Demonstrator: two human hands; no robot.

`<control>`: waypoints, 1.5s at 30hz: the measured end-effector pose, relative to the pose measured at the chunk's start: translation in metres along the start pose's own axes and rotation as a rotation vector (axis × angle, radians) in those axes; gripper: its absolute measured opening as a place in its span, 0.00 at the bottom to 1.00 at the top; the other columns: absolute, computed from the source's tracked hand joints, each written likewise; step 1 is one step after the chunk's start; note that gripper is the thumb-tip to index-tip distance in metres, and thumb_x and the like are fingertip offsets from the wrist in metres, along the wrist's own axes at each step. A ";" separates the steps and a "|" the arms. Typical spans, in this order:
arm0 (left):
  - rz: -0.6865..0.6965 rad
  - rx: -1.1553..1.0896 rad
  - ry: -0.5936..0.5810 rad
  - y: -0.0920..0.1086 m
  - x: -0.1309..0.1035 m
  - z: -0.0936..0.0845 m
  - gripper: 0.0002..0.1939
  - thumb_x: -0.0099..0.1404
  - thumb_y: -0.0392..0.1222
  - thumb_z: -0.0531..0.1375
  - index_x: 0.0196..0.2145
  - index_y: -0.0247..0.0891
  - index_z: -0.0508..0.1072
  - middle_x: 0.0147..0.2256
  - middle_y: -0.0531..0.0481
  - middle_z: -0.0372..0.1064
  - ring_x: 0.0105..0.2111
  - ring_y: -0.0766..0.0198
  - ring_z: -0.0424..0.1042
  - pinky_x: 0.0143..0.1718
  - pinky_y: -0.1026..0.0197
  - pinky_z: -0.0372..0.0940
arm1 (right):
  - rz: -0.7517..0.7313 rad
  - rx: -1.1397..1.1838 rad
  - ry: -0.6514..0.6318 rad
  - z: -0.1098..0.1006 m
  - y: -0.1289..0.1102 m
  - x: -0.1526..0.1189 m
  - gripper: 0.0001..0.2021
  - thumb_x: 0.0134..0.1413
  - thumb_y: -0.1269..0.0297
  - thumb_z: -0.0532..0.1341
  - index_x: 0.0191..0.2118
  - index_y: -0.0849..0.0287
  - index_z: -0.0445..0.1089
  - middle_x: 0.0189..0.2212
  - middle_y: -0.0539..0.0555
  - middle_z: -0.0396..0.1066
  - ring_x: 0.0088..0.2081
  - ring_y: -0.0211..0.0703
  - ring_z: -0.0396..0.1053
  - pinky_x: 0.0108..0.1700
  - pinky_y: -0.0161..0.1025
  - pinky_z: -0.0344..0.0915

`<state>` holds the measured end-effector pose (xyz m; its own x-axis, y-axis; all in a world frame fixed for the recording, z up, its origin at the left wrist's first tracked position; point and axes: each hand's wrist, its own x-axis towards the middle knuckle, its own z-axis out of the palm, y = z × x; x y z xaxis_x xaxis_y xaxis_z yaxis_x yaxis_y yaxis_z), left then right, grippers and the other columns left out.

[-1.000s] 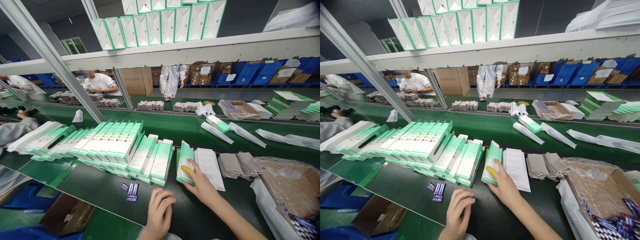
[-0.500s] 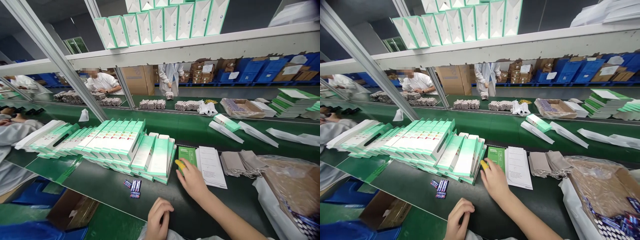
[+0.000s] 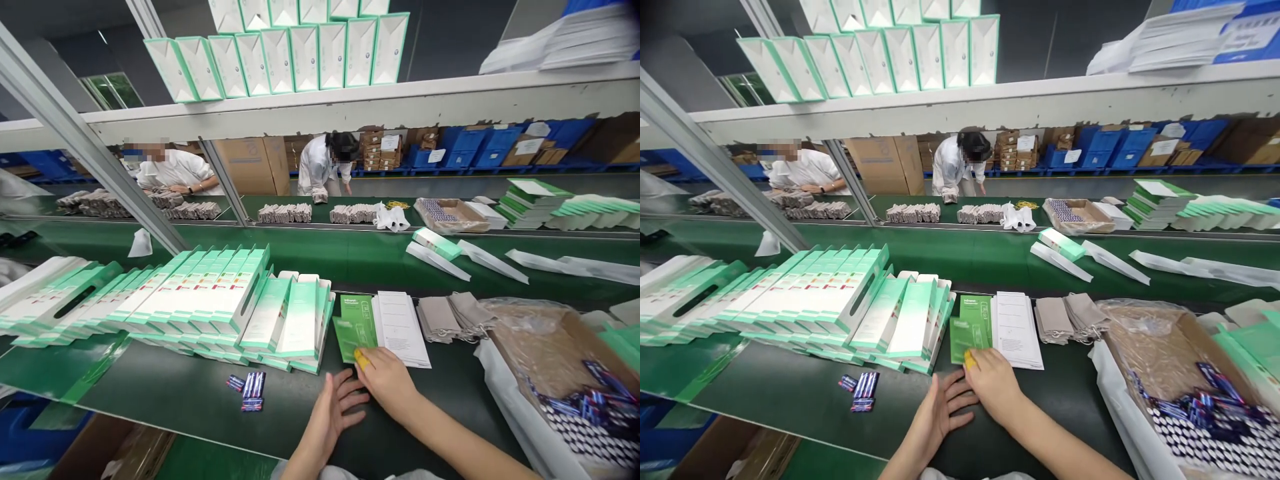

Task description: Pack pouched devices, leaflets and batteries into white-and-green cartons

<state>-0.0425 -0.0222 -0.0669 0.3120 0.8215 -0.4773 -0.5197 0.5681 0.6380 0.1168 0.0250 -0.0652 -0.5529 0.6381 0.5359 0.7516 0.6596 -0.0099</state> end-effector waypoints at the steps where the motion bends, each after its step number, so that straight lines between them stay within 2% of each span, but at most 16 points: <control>1: -0.029 -0.106 -0.036 0.000 0.001 0.004 0.35 0.61 0.68 0.54 0.52 0.34 0.69 0.48 0.36 0.71 0.45 0.49 0.73 0.44 0.51 0.67 | -0.048 0.051 0.015 -0.011 -0.005 -0.005 0.11 0.60 0.74 0.56 0.35 0.63 0.76 0.36 0.60 0.78 0.35 0.44 0.74 0.39 0.41 0.70; 3: -0.050 -0.215 0.014 -0.002 0.003 0.012 0.27 0.63 0.58 0.59 0.48 0.32 0.71 0.44 0.37 0.74 0.43 0.49 0.75 0.44 0.51 0.68 | -0.167 0.224 0.017 -0.032 -0.012 -0.014 0.12 0.62 0.69 0.55 0.31 0.60 0.74 0.34 0.55 0.78 0.32 0.41 0.73 0.36 0.40 0.70; 5: -0.061 -0.227 0.168 -0.008 0.005 0.017 0.17 0.60 0.43 0.64 0.44 0.31 0.72 0.38 0.39 0.77 0.40 0.50 0.77 0.43 0.53 0.69 | -0.188 0.390 0.004 -0.046 -0.008 -0.022 0.13 0.64 0.63 0.54 0.33 0.58 0.74 0.34 0.53 0.78 0.31 0.39 0.72 0.35 0.39 0.70; 8: -0.105 -0.173 0.301 -0.016 0.006 0.019 0.16 0.55 0.33 0.65 0.42 0.32 0.72 0.33 0.42 0.78 0.37 0.50 0.78 0.42 0.53 0.70 | 0.069 0.260 0.020 -0.048 0.024 -0.033 0.14 0.65 0.61 0.54 0.48 0.62 0.72 0.45 0.59 0.76 0.45 0.46 0.73 0.47 0.45 0.70; 10: -0.131 -0.119 0.312 -0.018 0.003 0.017 0.16 0.55 0.34 0.65 0.43 0.32 0.72 0.33 0.42 0.78 0.36 0.50 0.78 0.41 0.53 0.70 | 0.230 0.024 -0.014 -0.041 0.053 -0.043 0.18 0.64 0.62 0.55 0.54 0.67 0.69 0.52 0.66 0.71 0.55 0.56 0.67 0.55 0.56 0.65; 11: -0.135 -0.091 0.312 -0.017 0.001 0.017 0.17 0.55 0.34 0.65 0.43 0.32 0.72 0.34 0.42 0.78 0.36 0.50 0.78 0.41 0.53 0.70 | 0.265 -0.061 -0.047 -0.036 0.066 -0.049 0.18 0.64 0.63 0.54 0.53 0.68 0.69 0.53 0.67 0.70 0.56 0.59 0.66 0.56 0.58 0.64; 15: -0.139 -0.020 0.267 -0.007 -0.010 0.018 0.21 0.52 0.34 0.66 0.46 0.33 0.71 0.38 0.41 0.78 0.38 0.47 0.78 0.40 0.52 0.71 | 0.199 -0.130 -0.083 -0.026 0.088 -0.076 0.13 0.63 0.73 0.52 0.44 0.65 0.74 0.46 0.62 0.75 0.48 0.51 0.72 0.52 0.50 0.69; 21: -0.230 -0.121 0.244 0.001 -0.005 0.034 0.20 0.56 0.36 0.64 0.47 0.33 0.68 0.37 0.40 0.78 0.39 0.46 0.78 0.45 0.46 0.70 | 0.208 -0.009 0.116 -0.041 0.083 -0.076 0.12 0.63 0.75 0.53 0.41 0.62 0.74 0.38 0.59 0.76 0.40 0.46 0.74 0.44 0.43 0.72; 26: -0.246 -0.126 0.242 0.000 0.007 0.048 0.17 0.60 0.38 0.63 0.47 0.32 0.68 0.35 0.39 0.78 0.35 0.49 0.79 0.44 0.46 0.70 | 0.220 0.110 0.083 -0.044 0.088 -0.066 0.12 0.64 0.75 0.52 0.36 0.61 0.72 0.32 0.56 0.74 0.33 0.42 0.72 0.35 0.38 0.70; 29: -0.242 -0.128 0.203 0.000 0.009 0.053 0.17 0.62 0.40 0.63 0.47 0.31 0.68 0.36 0.38 0.78 0.35 0.49 0.78 0.44 0.46 0.70 | 0.238 0.160 0.160 -0.056 0.090 -0.062 0.09 0.63 0.75 0.54 0.40 0.60 0.71 0.34 0.56 0.74 0.35 0.42 0.72 0.36 0.38 0.71; 32: -0.287 -0.174 0.149 0.002 0.010 0.058 0.21 0.63 0.48 0.63 0.48 0.31 0.69 0.38 0.37 0.78 0.39 0.47 0.78 0.47 0.46 0.69 | 0.203 0.236 0.254 -0.078 0.076 -0.058 0.10 0.60 0.77 0.57 0.45 0.61 0.69 0.36 0.58 0.74 0.39 0.44 0.72 0.41 0.40 0.71; 35: -0.270 -0.220 0.058 0.002 0.017 0.064 0.27 0.62 0.57 0.61 0.49 0.32 0.70 0.40 0.38 0.77 0.42 0.47 0.77 0.48 0.48 0.69 | 0.032 0.274 0.135 -0.094 0.049 -0.056 0.07 0.59 0.77 0.58 0.39 0.61 0.71 0.34 0.57 0.75 0.36 0.43 0.72 0.37 0.40 0.70; 38: -0.118 -0.143 0.071 0.001 0.024 0.070 0.22 0.59 0.46 0.67 0.48 0.33 0.70 0.40 0.39 0.78 0.40 0.49 0.77 0.46 0.50 0.69 | -0.072 0.305 -0.083 -0.099 0.030 -0.057 0.08 0.61 0.65 0.60 0.31 0.59 0.71 0.31 0.54 0.75 0.29 0.41 0.70 0.30 0.39 0.69; 41: -0.068 -0.032 0.073 -0.001 0.027 0.075 0.22 0.55 0.38 0.69 0.46 0.33 0.70 0.41 0.39 0.77 0.39 0.49 0.77 0.45 0.51 0.68 | 0.016 0.350 -0.124 -0.100 0.037 -0.051 0.13 0.63 0.56 0.58 0.40 0.59 0.73 0.39 0.56 0.75 0.38 0.44 0.72 0.40 0.42 0.71; 43: -0.083 0.019 0.025 -0.001 0.025 0.079 0.23 0.54 0.39 0.69 0.47 0.33 0.70 0.41 0.39 0.77 0.39 0.49 0.77 0.44 0.51 0.68 | 0.110 0.281 -0.076 -0.098 0.051 -0.042 0.15 0.65 0.60 0.55 0.51 0.64 0.70 0.49 0.62 0.72 0.49 0.49 0.69 0.50 0.48 0.69; 45: -0.097 0.079 -0.015 0.001 0.023 0.082 0.25 0.52 0.38 0.69 0.48 0.34 0.70 0.40 0.40 0.77 0.38 0.49 0.77 0.42 0.52 0.68 | 0.168 0.196 -0.066 -0.094 0.064 -0.030 0.17 0.64 0.65 0.55 0.55 0.66 0.67 0.52 0.64 0.70 0.54 0.54 0.65 0.54 0.53 0.65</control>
<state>0.0301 0.0013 -0.0279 0.3696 0.7630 -0.5302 -0.4224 0.6463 0.6355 0.2154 0.0108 -0.0029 -0.4534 0.7653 0.4569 0.7545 0.6024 -0.2604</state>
